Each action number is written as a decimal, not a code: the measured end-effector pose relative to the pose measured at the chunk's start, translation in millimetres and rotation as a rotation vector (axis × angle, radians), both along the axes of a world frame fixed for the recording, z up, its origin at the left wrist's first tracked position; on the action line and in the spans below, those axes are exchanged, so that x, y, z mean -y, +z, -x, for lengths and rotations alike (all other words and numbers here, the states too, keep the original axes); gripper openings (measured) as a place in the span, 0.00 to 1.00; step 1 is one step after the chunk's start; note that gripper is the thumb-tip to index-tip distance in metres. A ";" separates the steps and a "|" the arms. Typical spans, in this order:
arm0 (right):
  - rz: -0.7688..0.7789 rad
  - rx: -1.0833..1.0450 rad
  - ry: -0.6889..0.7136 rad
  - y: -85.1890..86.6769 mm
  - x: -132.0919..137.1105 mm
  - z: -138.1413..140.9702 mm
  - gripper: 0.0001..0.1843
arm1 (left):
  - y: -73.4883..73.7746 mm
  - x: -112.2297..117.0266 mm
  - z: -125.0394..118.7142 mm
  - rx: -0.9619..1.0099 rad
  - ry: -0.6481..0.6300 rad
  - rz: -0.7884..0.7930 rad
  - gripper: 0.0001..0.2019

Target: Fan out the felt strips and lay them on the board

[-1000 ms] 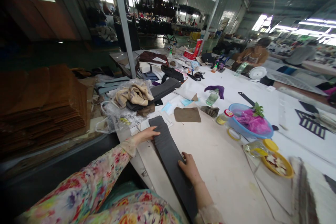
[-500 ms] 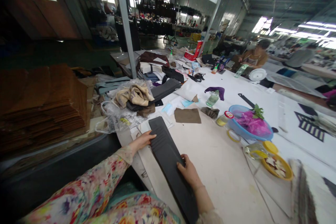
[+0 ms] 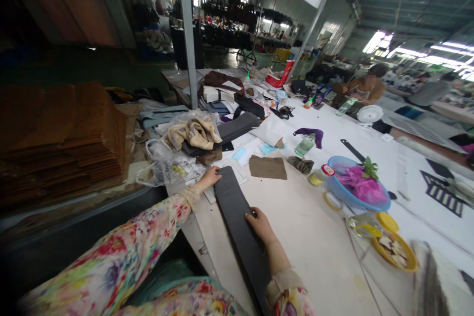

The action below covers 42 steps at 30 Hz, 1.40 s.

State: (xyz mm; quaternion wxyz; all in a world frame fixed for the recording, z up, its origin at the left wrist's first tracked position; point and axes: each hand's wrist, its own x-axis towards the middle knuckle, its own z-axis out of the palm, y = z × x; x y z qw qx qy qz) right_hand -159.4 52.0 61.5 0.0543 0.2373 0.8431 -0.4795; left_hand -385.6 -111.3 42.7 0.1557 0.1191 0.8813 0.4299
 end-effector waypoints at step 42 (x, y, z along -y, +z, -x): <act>-0.042 -0.031 -0.040 -15.0 3.6 5.5 0.23 | 1.6 18.7 -40.5 0.714 -0.195 -0.725 0.25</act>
